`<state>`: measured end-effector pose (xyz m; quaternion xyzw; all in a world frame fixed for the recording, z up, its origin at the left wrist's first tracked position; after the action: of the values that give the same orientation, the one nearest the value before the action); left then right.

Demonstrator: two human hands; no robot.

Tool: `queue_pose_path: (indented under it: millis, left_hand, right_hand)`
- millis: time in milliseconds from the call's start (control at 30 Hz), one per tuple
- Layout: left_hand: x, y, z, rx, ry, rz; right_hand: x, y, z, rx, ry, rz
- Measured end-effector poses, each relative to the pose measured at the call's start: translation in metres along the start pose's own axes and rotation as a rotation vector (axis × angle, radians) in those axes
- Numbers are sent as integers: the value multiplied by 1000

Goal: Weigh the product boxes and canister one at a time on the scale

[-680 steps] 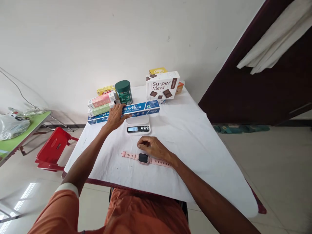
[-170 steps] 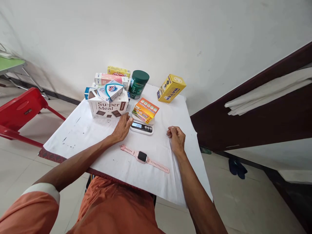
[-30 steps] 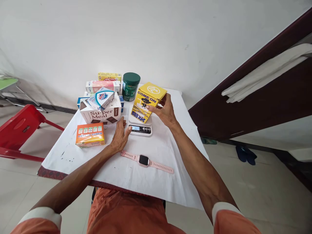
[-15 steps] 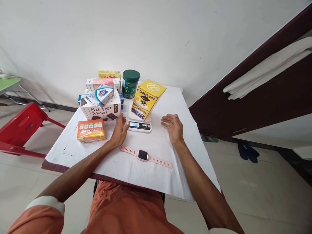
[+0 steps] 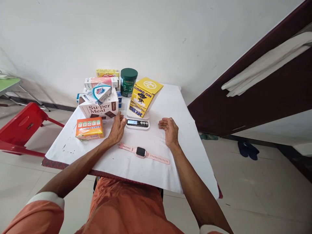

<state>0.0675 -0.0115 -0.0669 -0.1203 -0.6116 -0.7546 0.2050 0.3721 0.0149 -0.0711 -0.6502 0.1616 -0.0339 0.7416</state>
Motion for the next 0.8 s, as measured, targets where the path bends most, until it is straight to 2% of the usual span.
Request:
queue_pose_path:
  millis: [267, 433, 500, 667, 800]
  left_hand:
    - [0, 2, 0, 5, -4, -7]
    - [-1, 3, -1, 8, -14, -26]
    - [-1, 2, -1, 16, -14, -23]
    - [-3, 1, -1, 4, -9, -5]
    - [-4, 1, -1, -34, 0, 14]
  right_hand:
    - [1, 3, 0, 8, -16, -7]
    - [-6, -5, 2, 39, -62, -124]
    - [-19, -19, 7, 103, -103, -189]
    - [-70, -68, 31, 321, -184, -327]
    - [-107, -80, 49, 364, -222, -383]
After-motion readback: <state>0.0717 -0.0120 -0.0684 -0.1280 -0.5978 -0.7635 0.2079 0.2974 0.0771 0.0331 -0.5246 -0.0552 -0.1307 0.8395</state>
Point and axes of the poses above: each hand's wrist, its own z-axis towards the middle knuckle, its own x-axis out of the back of the hand, y = z × x, the point moved 9 cm from there along z, towards the middle knuckle, and after that the axes turned 7 degrees about z, right-handed, at the moved point
